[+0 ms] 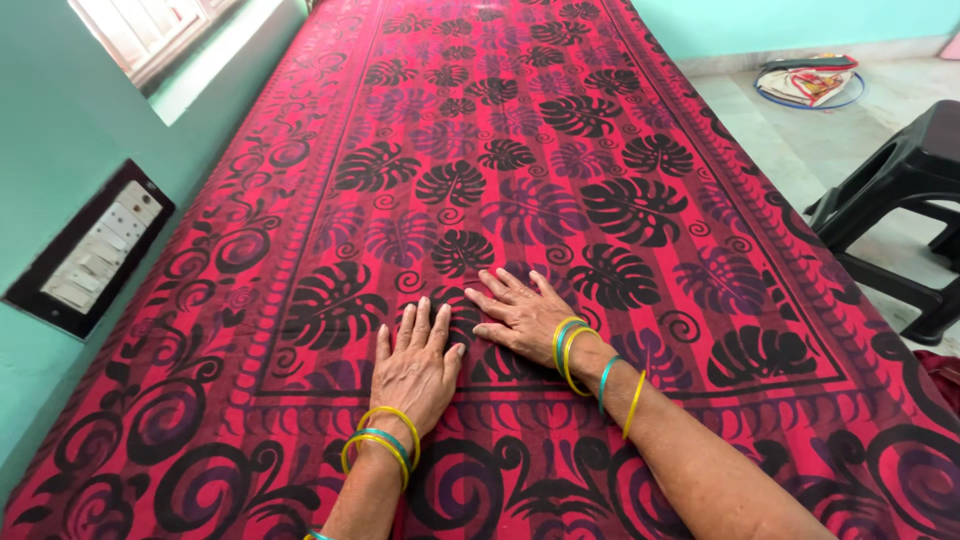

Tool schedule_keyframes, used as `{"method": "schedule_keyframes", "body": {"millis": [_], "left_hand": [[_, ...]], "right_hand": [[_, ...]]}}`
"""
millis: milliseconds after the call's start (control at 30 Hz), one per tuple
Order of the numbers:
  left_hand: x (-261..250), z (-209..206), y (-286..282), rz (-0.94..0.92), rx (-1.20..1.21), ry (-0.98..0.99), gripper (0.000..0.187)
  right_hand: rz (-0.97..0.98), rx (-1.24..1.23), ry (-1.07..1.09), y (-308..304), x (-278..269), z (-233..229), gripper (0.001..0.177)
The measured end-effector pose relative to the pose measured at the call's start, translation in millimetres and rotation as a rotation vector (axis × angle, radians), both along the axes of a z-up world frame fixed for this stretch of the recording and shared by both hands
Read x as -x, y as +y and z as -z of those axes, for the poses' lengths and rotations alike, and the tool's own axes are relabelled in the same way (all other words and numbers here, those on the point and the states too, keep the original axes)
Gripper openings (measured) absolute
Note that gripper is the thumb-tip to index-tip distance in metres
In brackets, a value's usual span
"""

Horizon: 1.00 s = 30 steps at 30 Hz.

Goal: The person spreads a red patterned bedsheet over a mattress, smoothing the surface and tucking the edges under the mattress around all sides. The person repeatedly adjusts and smooths the sheet to ensure it is flat and properly aligned.

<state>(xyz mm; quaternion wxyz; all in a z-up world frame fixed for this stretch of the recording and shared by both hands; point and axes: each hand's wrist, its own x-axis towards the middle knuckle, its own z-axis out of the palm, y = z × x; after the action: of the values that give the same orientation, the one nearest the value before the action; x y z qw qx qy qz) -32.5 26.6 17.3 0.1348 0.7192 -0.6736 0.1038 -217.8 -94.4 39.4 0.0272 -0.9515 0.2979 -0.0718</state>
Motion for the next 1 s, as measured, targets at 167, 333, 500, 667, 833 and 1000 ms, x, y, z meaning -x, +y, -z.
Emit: {"method": "schedule_keyframes", "body": {"millis": [167, 333, 500, 667, 833, 1000], "left_hand": [[-0.5, -2.2, -3.0, -0.012, -0.009, -0.020, 0.063], [-8.3, 3.7, -2.6, -0.052, -0.033, -0.043, 0.062], [-16.2, 13.0, -4.7, -0.038, -0.020, -0.104, 0.062], [-31.6, 25.9, -8.7, 0.050, 0.031, -0.135, 0.064], [-26.8, 6.7, -18.3, 0.002, -0.124, -0.194, 0.061], [71.2, -16.8, -84.2, 0.005, -0.251, -0.383, 0.044]], "right_hand": [[-0.060, 0.203, 0.097, -9.0, 11.4, 2.3, 0.056], [-0.077, 0.240, 0.071, -19.9, 6.8, 11.3, 0.055], [0.005, 0.088, -0.043, -31.0, -4.8, 17.8, 0.072], [-0.080, 0.046, -0.014, -58.8, 47.8, 19.4, 0.077], [0.046, 0.055, 0.119, -95.7, 172.1, 2.3, 0.069], [0.072, 0.035, 0.007, -112.8, 222.9, -5.1, 0.071]]}}
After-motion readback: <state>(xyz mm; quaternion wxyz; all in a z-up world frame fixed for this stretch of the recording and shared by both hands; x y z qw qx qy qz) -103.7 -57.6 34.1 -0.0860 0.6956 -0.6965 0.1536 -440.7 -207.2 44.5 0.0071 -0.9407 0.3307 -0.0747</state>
